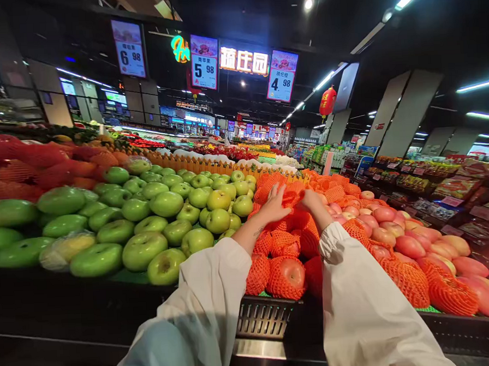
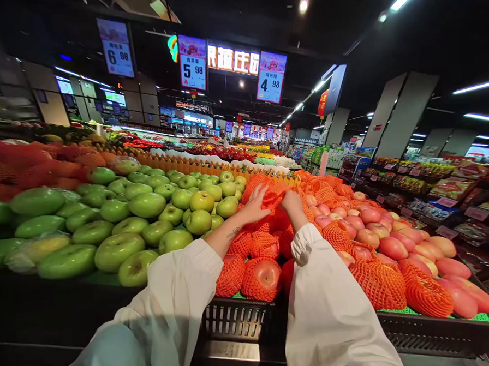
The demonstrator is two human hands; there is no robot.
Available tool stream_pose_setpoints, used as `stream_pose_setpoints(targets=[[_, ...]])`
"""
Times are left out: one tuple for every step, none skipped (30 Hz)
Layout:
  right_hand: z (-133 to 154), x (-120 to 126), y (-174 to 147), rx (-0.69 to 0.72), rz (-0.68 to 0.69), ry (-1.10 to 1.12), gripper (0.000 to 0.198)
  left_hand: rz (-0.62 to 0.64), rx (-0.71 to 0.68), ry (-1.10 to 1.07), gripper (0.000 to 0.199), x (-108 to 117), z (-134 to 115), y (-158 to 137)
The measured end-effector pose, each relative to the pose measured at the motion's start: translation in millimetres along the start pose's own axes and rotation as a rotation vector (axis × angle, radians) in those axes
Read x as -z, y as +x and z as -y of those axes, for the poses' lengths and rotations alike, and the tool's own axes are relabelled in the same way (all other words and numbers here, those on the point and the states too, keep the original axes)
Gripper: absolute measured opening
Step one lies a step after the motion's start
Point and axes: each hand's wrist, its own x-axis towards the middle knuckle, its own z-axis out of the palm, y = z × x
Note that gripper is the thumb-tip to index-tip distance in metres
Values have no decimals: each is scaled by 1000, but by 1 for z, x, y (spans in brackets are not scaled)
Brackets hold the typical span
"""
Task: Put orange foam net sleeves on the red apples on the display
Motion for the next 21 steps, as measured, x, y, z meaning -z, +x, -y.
stream_pose_setpoints(targets=[[-2, -2, 2, -51, -36, -3, 13, 2, -34, 4, 98, -1, -2, -1], [-3, -5, 2, -103, -75, -2, 14, 7, -70, 16, 97, -2, -3, -2], [-4, -8, 1, -150, -113, 3, 18, 14, -102, 36, 98, -2, -4, -4], [-3, -12, -2, -187, -149, 10, 23, 20, -124, 61, 98, -3, -4, -6], [-2, -16, -5, -221, -187, 25, 29, 18, -129, 91, 99, -3, -4, -8], [-1, -20, -8, -255, -232, 51, 35, 9, -116, 122, 99, -2, -4, -10], [0, -24, -12, -286, -282, 86, 41, -10, -86, 152, 99, -2, -3, -12], [0, -26, -14, -311, -338, 122, 45, -32, -44, 176, 98, -2, -3, -13], [-1, -26, -16, -331, -395, 150, 46, -58, 2, 193, 99, -1, -2, -14], [-3, -25, -17, -341, -447, 167, 45, -87, 47, 199, 99, -1, -2, -15], [-6, -23, -17, -343, -482, 178, 43, -119, 84, 195, 99, -1, -3, -15], [-9, -19, -16, -341, -495, 185, 39, -155, 110, 183, 99, -1, -3, -15], [-12, -16, -15, -342, -494, 196, 37, -192, 124, 163, 99, -1, -4, -14], [-15, -13, -13, -345, -486, 216, 36, -229, 126, 141, 98, -1, -5, -14], [-18, -10, -11, -349, -474, 241, 38, -261, 117, 119, 98, -1, -7, -14], [-20, -8, -9, -351, -465, 261, 40, -283, 94, 102, 97, -1, -9, -13], [-21, -8, -8, -343, -461, 278, 43, -295, 55, 92, 97, -2, -10, -13], [-21, -9, -7, -315, -461, 298, 47, -297, 5, 88, 96, -2, -12, -13], [-20, -10, -7, -268, -458, 329, 52, -291, -47, 88, 94, -2, -13, -13], [-19, -12, -7, -205, -447, 366, 56, -281, -93, 88, 92, -2, -14, -14], [-18, -14, -8, -133, -428, 407, 59, -270, -129, 86, 88, -3, -14, -14]])
